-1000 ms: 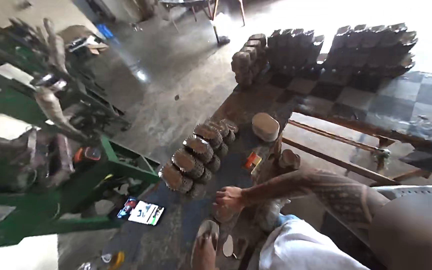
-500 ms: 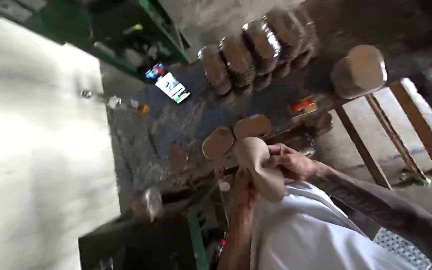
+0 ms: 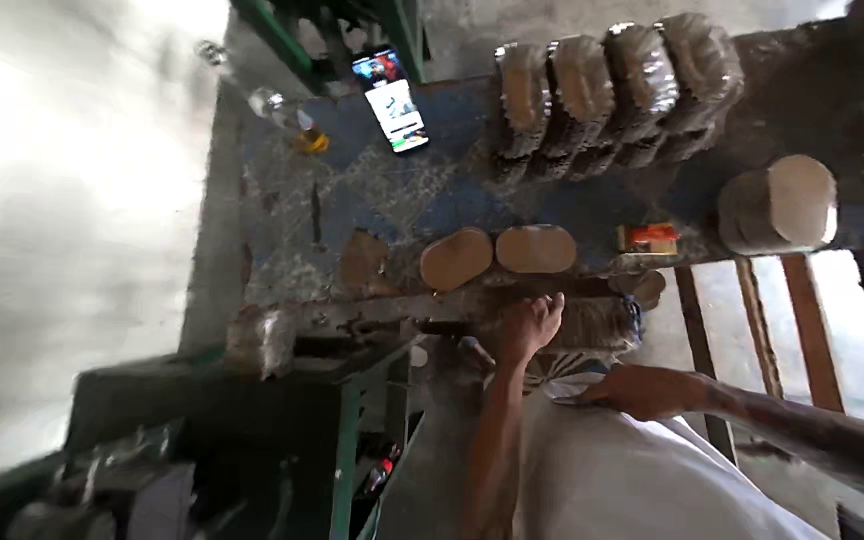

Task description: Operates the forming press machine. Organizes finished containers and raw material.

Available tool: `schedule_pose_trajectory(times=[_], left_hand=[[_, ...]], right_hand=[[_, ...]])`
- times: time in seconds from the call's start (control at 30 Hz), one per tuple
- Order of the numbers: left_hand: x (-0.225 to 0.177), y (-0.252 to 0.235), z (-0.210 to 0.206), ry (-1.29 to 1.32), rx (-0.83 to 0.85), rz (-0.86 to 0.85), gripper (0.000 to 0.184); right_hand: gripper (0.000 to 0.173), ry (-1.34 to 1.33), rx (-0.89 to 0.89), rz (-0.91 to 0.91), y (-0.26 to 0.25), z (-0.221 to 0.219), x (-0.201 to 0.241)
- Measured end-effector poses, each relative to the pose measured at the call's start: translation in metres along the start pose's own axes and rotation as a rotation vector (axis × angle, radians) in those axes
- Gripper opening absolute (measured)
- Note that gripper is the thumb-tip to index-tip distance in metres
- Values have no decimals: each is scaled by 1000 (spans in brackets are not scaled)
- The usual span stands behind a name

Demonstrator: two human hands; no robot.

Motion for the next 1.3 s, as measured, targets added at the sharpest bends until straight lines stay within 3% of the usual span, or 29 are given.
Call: schedule_pose_trajectory(times=[0.03, 0.1, 0.2, 0.27, 0.33, 0.4, 0.47, 0.53, 0.63, 0.7, 0.77, 0.83, 0.9, 0.97, 1.0, 1.07, 1.13, 1.27, 1.3], left_hand=[[-3, 34, 29, 6, -161, -12, 54], [3, 107, 76, 51, -637, -89, 42], [35, 197, 107, 143, -1233, -126, 56], [56, 238, 141, 198, -1471, -70, 61], [80, 271, 192, 223, -1704, -45, 52], [105, 297, 234, 271, -1790, 10, 48], [117, 320, 257, 225, -1762, 69, 51], [121, 348, 248, 22, -1635, 272, 50], [172, 409, 192, 30, -1277, 717, 53], [237, 444, 142, 53, -1176, 928, 53], [260, 474, 103, -20, -1153, 988, 46], [238, 519, 88, -26, -1109, 1028, 34], [241, 563, 63, 59, -935, 976, 32], [277, 590, 28, 17, -884, 920, 28], [283, 596, 15, -56, -960, 886, 26], [257, 597, 7, -190, -1156, 859, 26], [214, 570, -5, -97, -1213, 839, 27], [171, 460, -68, 647, -964, 698, 48], [162, 430, -82, 747, -884, 630, 46]], right_hand=[[56, 44, 7, -18, 0, 4, 6], [53, 100, 8, -83, 0, 24, 34], [46, 173, -203, 36, -10, 62, 112], [37, 191, -454, 287, -13, 81, 170], [40, 206, -544, 434, -13, 90, 222], [41, 238, -598, 531, -20, 88, 261], [43, 308, -635, 611, -36, 83, 293], [44, 386, -587, 595, -54, 77, 322], [47, 519, -457, 469, -83, 59, 359], [48, 641, -369, 361, -104, 40, 384], [49, 759, -330, 330, -120, 16, 412], [47, 775, -539, 634, -134, -1, 442], [46, 716, -775, 1051, -157, -6, 475], [40, 797, -839, 1193, -195, -4, 512], [39, 842, -818, 1171, -214, -3, 528], [42, 907, -757, 1010, -238, -10, 559], [48, 887, -655, 874, -240, -45, 581], [36, 755, -559, 841, -242, -141, 621], [36, 726, -511, 825, -244, -155, 627]])
Point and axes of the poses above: each hand's wrist, its own y-axis away from the middle knuckle, its own z-axis out of the back of the hand, x = y × z, the point moved 5 cm from there along -y, towards the middle knuckle, and after that the axes turned 14 degrees about -z, right-handed, at the moved point
